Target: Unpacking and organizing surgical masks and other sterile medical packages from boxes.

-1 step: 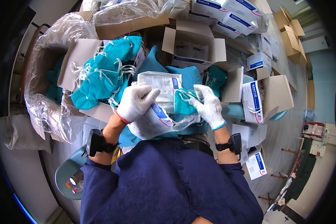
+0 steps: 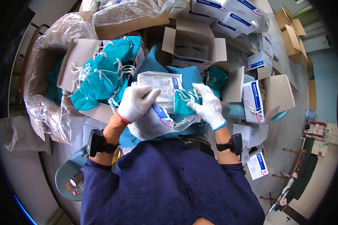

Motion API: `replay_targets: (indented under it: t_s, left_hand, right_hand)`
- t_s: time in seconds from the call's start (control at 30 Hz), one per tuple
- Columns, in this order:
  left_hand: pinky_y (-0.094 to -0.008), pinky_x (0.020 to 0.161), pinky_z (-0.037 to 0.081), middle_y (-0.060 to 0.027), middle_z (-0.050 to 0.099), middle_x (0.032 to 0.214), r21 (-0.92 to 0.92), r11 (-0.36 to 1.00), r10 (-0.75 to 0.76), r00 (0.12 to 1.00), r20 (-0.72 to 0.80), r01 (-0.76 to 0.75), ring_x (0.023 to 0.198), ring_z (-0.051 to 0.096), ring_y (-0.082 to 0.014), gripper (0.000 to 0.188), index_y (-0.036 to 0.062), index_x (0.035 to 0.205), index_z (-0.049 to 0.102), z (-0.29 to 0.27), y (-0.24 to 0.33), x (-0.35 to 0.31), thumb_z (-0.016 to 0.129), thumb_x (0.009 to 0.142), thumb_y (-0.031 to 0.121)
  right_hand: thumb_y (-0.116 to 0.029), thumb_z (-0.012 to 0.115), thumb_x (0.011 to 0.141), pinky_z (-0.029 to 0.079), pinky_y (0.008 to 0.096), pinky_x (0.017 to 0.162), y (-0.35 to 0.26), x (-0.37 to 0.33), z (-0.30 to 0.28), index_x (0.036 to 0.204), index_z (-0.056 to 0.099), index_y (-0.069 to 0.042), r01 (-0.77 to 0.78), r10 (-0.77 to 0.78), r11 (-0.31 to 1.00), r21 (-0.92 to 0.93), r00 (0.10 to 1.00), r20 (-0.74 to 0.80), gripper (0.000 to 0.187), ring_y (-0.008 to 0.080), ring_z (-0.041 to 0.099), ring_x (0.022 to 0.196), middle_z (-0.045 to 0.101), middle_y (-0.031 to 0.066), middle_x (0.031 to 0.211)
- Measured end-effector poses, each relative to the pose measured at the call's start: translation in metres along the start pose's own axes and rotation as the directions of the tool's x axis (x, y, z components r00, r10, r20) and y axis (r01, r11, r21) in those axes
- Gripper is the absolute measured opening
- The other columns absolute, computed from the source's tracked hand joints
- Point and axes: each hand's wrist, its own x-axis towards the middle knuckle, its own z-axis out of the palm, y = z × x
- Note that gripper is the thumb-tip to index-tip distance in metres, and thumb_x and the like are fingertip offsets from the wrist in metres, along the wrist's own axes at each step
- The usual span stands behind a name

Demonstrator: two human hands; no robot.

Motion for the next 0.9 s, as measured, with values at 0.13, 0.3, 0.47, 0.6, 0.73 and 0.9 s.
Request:
replay_targets:
  t_s: [0.13, 0.3, 0.47, 0.6, 0.73, 0.9]
  left_hand:
    - [-0.0378, 0.064, 0.047, -0.0166, 0.059, 0.073, 0.145, 0.979, -0.138, 0.989, -0.047, 0.143, 0.067, 0.059, -0.0273, 0.024, -0.0019, 0.078, 0.062, 0.014, 0.002, 0.018, 0.071, 0.087, 0.019]
    - [-0.0411, 0.091, 0.053, -0.0182, 0.068, 0.113, 0.485, 0.873, -0.081, 0.996, 0.024, 0.060, 0.105, 0.066, -0.0365, 0.044, 0.0060, 0.120, 0.065, 0.040, -0.012, 0.074, 0.073, 0.081, 0.026]
    - [-0.0420, 0.088, 0.054, -0.0184, 0.069, 0.108, 0.596, 0.789, -0.303, 0.939, 0.163, 0.151, 0.100, 0.067, -0.0383, 0.035, 0.0056, 0.111, 0.070, 0.068, -0.057, 0.102, 0.071, 0.083, 0.026]
    - [-0.0414, 0.080, 0.054, -0.0146, 0.067, 0.094, 0.464, 0.882, -0.139, 0.986, 0.087, 0.084, 0.087, 0.067, -0.0352, 0.019, 0.0084, 0.089, 0.076, 0.070, -0.066, 0.092, 0.070, 0.084, 0.025]
    - [-0.0388, 0.079, 0.053, -0.0121, 0.066, 0.094, 0.303, 0.953, -0.024, 1.000, -0.001, 0.023, 0.086, 0.067, -0.0338, 0.016, 0.0078, 0.090, 0.075, 0.050, -0.028, 0.076, 0.070, 0.085, 0.022]
    - [-0.0382, 0.077, 0.053, -0.0121, 0.065, 0.092, 0.243, 0.970, 0.028, 1.000, -0.007, -0.025, 0.086, 0.066, -0.0337, 0.012, 0.0069, 0.091, 0.072, 0.039, 0.005, 0.057, 0.069, 0.087, 0.018]
  right_hand:
    - [-0.031, 0.083, 0.067, 0.040, 0.0430, 0.108, -0.002, 0.008, 0.001, 0.137, 0.055, -0.014, 0.078, -0.049, 0.987, -0.142, 0.980, 0.194, 0.077, 0.0308, 0.050, 0.125, 0.058, 0.0109, 0.134]
    - [-0.017, 0.080, 0.072, 0.051, 0.0415, 0.084, -0.001, 0.011, 0.005, 0.094, 0.071, -0.009, 0.043, -0.042, 0.998, -0.047, 0.999, 0.002, 0.024, 0.0303, 0.062, 0.096, 0.067, 0.0100, 0.093]
    - [-0.005, 0.075, 0.081, 0.054, 0.0319, 0.078, 0.019, 0.001, -0.010, 0.100, 0.069, -0.002, -0.040, 0.107, 0.954, 0.299, 0.972, -0.210, 0.020, 0.0232, 0.068, 0.086, 0.070, 0.0129, 0.097]
    - [-0.010, 0.077, 0.081, 0.054, 0.0348, 0.083, 0.082, -0.001, -0.052, 0.113, 0.066, -0.002, -0.235, 0.333, 0.927, 0.293, 0.876, -0.350, 0.035, 0.0268, 0.068, 0.091, 0.069, 0.0161, 0.103]
    - [-0.019, 0.082, 0.077, 0.047, 0.0412, 0.101, 0.062, 0.019, -0.065, 0.127, 0.060, -0.002, -0.175, -0.052, 0.905, -0.387, 0.858, -0.510, 0.058, 0.0333, 0.060, 0.116, 0.063, 0.0187, 0.123]
    - [-0.017, 0.073, 0.091, 0.053, 0.0286, 0.080, -0.033, 0.042, -0.015, 0.110, 0.069, -0.003, -0.090, 0.094, 0.849, 0.521, 0.995, 0.019, 0.024, 0.0132, 0.067, 0.091, 0.072, 0.0096, 0.096]
